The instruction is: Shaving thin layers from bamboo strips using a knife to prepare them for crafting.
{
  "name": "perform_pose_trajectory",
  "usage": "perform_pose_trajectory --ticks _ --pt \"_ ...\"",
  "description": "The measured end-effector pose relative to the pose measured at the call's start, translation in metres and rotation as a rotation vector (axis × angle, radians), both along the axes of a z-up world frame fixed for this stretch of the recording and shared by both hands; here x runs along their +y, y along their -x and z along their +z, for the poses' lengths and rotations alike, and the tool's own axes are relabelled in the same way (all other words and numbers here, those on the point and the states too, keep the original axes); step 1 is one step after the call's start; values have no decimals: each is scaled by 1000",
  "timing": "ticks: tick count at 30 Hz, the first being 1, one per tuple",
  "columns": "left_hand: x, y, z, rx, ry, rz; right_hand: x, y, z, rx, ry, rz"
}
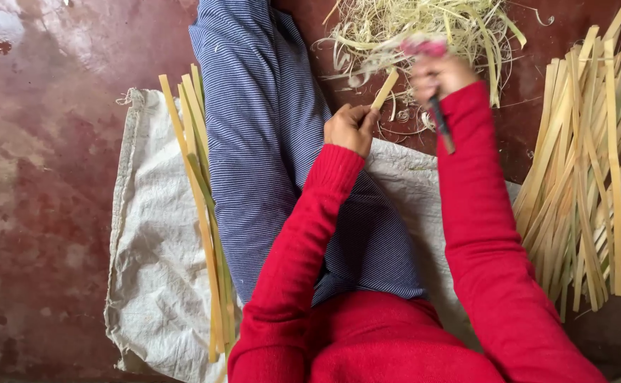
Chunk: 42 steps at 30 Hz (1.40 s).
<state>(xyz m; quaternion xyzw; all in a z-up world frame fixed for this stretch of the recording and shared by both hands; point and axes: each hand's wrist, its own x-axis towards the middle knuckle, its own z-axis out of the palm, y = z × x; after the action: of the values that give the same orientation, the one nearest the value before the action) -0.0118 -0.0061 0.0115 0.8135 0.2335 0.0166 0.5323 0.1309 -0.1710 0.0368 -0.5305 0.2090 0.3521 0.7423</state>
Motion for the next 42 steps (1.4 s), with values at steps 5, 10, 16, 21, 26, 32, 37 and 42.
perform_pose_trajectory --ticks 5,10,16,21,26,32,37,42 --pt "7 4 -12 13 84 54 -33 -10 -9 26 -173 41" --pt "9 -3 6 96 234 10 -8 19 -4 -13 -218 315" --pt "32 13 17 363 549 -144 -12 11 -4 -91 -95 102" --pt "10 12 -19 259 382 -19 12 55 -5 -211 98 273" --pt "4 6 -12 258 154 -45 9 55 -19 -87 -86 363" --pt "-7 28 -4 198 121 -44 -27 10 -29 -58 -147 220" --pt "-11 25 -17 217 145 -46 -31 7 -33 -96 -137 211" --pt "2 23 -4 180 147 -11 -4 36 -27 -97 -137 306"
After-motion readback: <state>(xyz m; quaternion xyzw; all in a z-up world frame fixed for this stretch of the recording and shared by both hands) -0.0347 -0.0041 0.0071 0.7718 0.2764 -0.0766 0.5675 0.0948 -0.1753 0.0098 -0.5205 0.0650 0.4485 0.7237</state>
